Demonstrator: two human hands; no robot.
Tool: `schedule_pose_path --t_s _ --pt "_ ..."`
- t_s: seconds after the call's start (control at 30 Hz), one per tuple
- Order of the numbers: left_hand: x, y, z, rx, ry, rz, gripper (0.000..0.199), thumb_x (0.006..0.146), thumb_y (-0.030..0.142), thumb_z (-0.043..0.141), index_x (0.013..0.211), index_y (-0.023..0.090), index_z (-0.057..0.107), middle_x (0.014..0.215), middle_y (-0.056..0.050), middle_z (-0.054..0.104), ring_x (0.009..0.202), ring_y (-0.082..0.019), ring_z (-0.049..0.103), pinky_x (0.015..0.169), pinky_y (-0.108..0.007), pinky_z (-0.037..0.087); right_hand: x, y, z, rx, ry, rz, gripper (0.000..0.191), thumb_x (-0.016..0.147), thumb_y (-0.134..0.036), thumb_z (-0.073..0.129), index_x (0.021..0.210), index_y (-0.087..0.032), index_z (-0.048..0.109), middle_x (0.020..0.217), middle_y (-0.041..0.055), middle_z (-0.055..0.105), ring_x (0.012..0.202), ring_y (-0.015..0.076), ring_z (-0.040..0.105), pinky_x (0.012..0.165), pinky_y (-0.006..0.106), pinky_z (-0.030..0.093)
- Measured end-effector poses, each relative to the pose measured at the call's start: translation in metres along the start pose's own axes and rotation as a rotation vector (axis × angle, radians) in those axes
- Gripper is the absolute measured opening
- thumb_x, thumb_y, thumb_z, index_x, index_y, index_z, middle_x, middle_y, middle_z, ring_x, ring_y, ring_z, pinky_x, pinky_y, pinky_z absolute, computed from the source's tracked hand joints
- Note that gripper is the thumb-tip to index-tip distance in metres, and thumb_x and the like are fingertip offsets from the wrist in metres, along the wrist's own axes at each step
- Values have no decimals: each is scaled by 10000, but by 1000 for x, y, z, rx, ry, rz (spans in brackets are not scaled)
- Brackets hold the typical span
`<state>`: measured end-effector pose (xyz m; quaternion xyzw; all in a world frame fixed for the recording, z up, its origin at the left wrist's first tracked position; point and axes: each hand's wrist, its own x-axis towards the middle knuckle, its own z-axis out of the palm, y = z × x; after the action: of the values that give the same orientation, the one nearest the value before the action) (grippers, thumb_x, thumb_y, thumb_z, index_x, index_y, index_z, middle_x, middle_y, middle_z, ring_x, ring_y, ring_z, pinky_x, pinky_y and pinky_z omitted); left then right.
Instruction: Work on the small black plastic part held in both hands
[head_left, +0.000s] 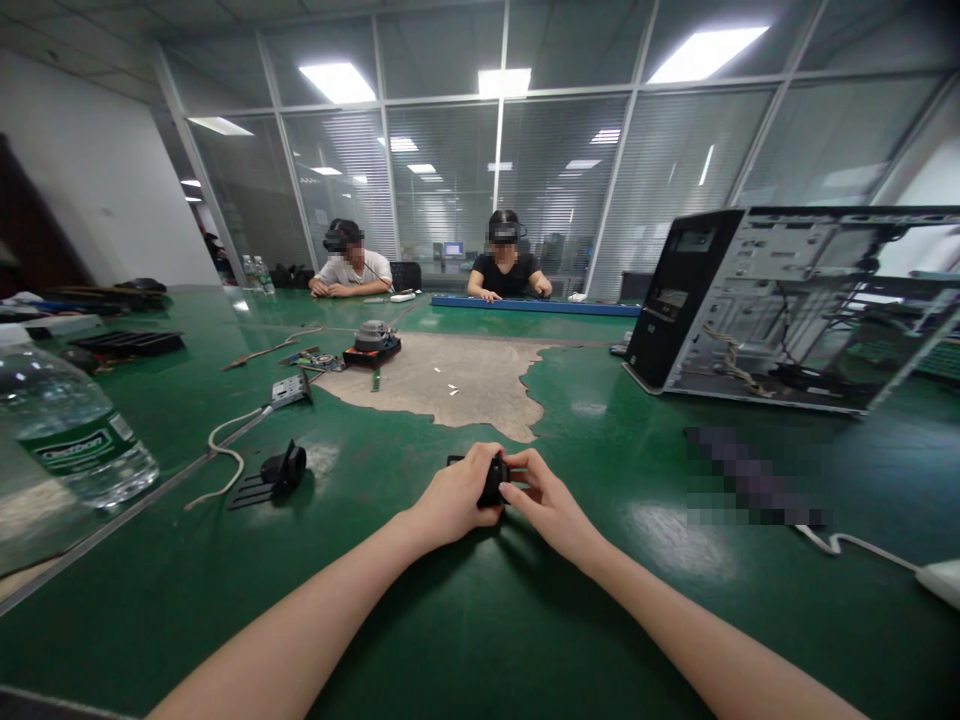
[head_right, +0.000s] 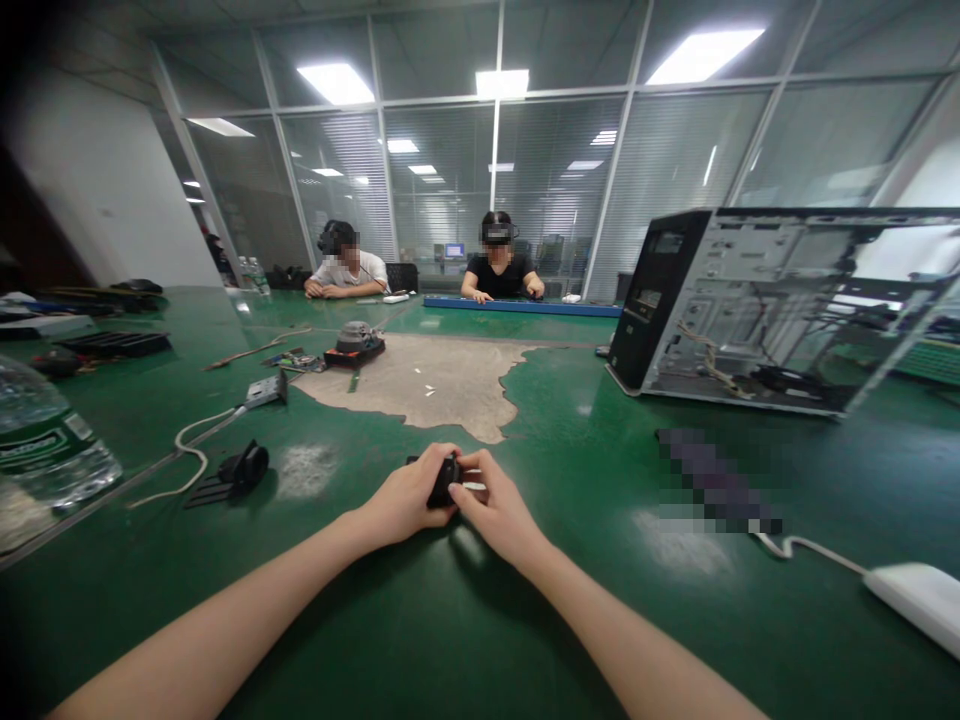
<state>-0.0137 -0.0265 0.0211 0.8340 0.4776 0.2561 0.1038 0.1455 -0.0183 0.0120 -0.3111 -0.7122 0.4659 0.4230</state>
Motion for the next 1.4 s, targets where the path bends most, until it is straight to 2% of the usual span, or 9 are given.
schedule_pose_path --t_s 0.17,0.37,0.67,0.93,1.1,1.23,1.4 --pt "0 -1 0 13 -1 6 608 635 221 608 1148 230 282 1138 -62 433 874 -216 552 726 -340 450 1 4 0 -1 13 9 159 803 -286 466 942 -209 450 930 19 513 871 146 553 750 305 479" --pt "0 0 -1 -20 0 20 597 647 236 607 1148 230 281 1137 -62 430 905 -213 542 756 -343 445 2 1 -1 -43 28 43 237 789 -285 480 1009 -204 442 1008 47 514 878 151 549 765 320 471" --pt "0 -2 0 -33 6 37 575 662 245 598 1143 234 283 1131 -63 425 914 -213 532 752 -349 441 0 0 1 6 -5 17 175 804 -273 464 967 -216 439 966 24 518 884 141 550 765 306 482" --pt "0 -4 0 -41 0 34 608 654 245 614 1155 232 270 1134 -69 424 934 -222 527 767 -359 441 1 3 0 -17 15 25 259 794 -285 476 1038 -217 421 1022 49 511 895 148 541 770 308 472" --pt "0 -4 2 -26 10 40 579 670 255 600 1150 227 276 1118 -66 433 908 -216 538 746 -349 446 0 1 -1 21 -16 7 193 784 -285 497 959 -217 451 951 21 513 906 147 539 768 293 467" --pt "0 -4 2 -27 3 27 567 662 259 607 1135 232 294 1105 -59 439 893 -213 544 739 -346 444 1 1 -1 22 27 -9 150 786 -316 488 894 -213 478 918 16 515 951 161 519 754 283 470" --pt "1 -4 2 -30 2 14 596 647 243 616 1143 238 285 1115 -59 437 899 -217 543 747 -346 441 3 4 0 -4 58 36 202 772 -316 502 943 -214 464 956 30 520 891 155 543 728 296 481"
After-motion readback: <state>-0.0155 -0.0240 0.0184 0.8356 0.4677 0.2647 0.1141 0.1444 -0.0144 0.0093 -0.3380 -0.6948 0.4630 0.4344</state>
